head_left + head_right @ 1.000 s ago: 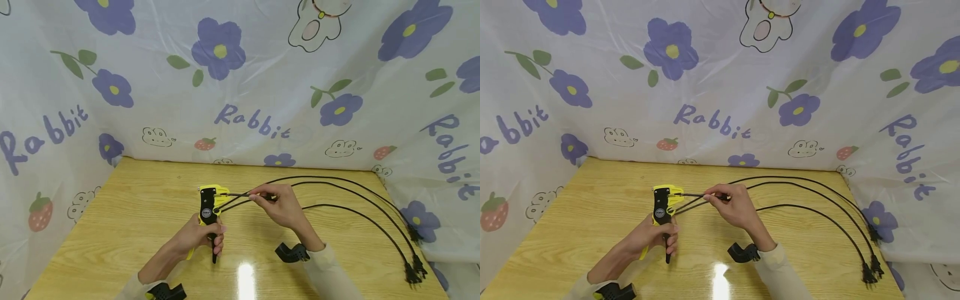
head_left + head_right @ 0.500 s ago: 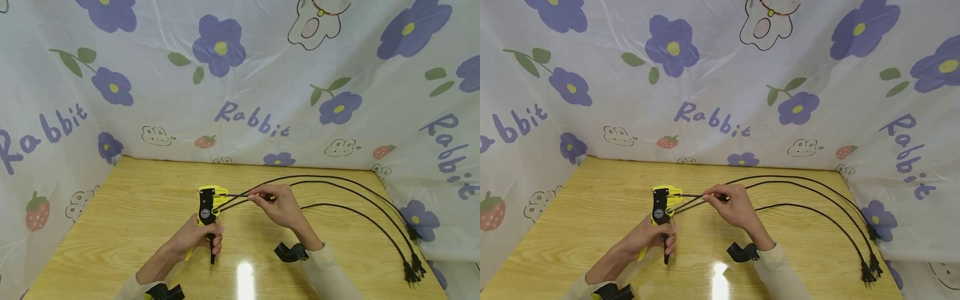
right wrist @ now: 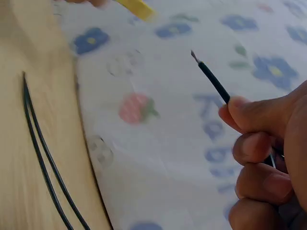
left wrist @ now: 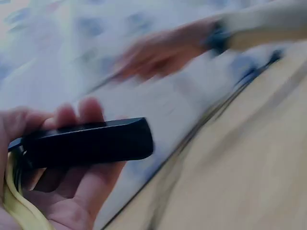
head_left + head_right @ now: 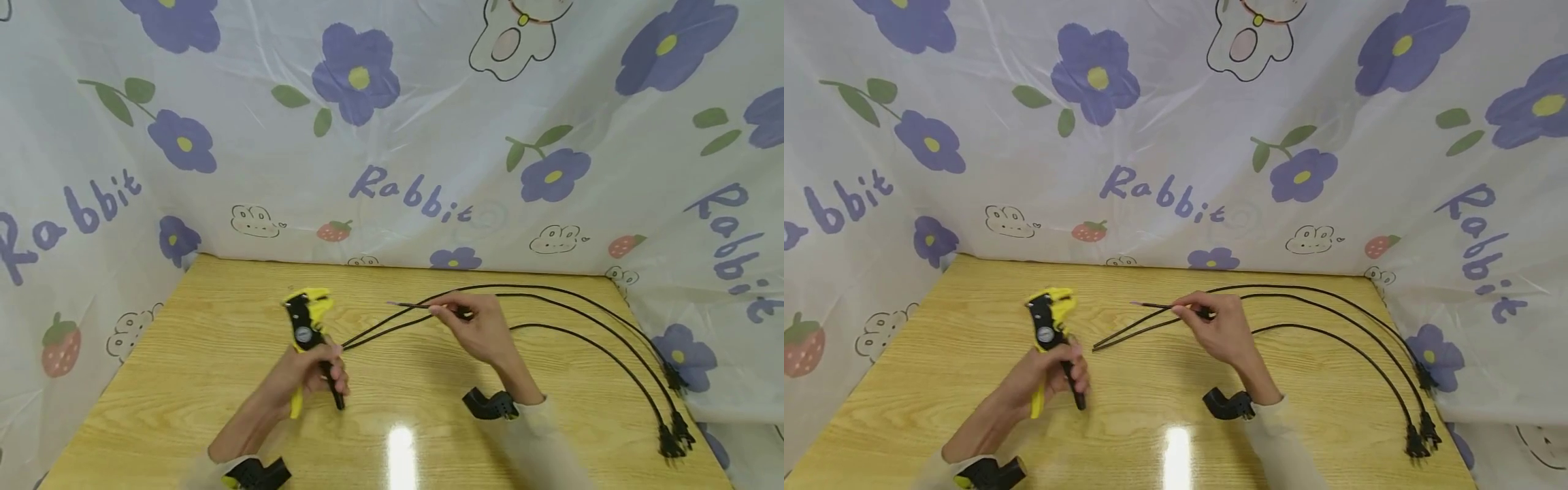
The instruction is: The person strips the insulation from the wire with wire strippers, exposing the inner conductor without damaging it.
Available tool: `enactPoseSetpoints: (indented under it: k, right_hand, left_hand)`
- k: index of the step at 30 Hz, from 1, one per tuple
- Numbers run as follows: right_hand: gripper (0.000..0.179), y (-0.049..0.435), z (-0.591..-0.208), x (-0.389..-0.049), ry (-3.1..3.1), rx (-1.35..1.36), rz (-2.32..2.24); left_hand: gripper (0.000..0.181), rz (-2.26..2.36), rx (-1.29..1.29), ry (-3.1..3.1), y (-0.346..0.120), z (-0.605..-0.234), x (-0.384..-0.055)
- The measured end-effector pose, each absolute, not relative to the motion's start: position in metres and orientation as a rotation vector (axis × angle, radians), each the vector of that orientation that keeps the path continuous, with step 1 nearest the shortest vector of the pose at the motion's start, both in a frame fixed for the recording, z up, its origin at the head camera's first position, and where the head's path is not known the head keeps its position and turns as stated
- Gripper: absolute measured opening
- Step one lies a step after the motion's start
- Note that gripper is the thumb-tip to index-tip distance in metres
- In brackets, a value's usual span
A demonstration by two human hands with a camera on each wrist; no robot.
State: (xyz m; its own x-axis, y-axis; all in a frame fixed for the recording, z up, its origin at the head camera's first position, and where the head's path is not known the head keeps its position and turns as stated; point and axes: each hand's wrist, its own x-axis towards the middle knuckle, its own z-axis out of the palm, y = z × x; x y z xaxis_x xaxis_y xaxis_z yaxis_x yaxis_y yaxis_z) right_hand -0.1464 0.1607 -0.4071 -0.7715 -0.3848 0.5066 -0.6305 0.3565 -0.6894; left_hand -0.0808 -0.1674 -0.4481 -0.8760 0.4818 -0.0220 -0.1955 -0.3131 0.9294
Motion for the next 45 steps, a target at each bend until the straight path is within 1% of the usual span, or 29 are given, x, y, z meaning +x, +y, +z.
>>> enactPoseSetpoints:
  k: [3,7,16,21,32,39,41,45]
  right_hand:
    - [0.011,0.182,-0.408,-0.149,-2.383,0.807,1.405]
    - [0.01,0.19,-0.411,-0.15,-2.44,0.82,1.421]
    - [0.011,0.188,-0.42,-0.148,-2.466,0.766,1.435]
    - [0.011,0.185,-0.422,-0.148,-2.447,0.793,1.43]
    - [0.009,0.175,-0.418,-0.145,-2.473,0.852,1.424]
    - [0.007,0.173,-0.42,-0.145,-2.485,0.843,1.4]
    - [0.007,0.172,-0.422,-0.146,-2.476,0.856,1.392]
    - [0.008,0.167,-0.427,-0.147,-2.492,0.909,1.401]
  left_hand:
    - [0.022,2.358,0.353,1.527,-0.198,-0.45,-0.083]
    - [0.02,2.315,0.374,1.577,-0.217,-0.455,-0.082]
    - [0.013,2.225,0.256,1.672,-0.218,-0.463,-0.076]
    - [0.012,2.205,0.187,1.718,-0.218,-0.467,-0.075]
    - [0.018,2.146,0.103,1.709,-0.199,-0.469,-0.076]
    - [0.027,2.118,0.122,1.705,-0.186,-0.466,-0.078]
    - [0.026,2.119,0.144,1.708,-0.184,-0.467,-0.079]
    - [0.018,2.122,0.185,1.719,-0.183,-0.468,-0.082]
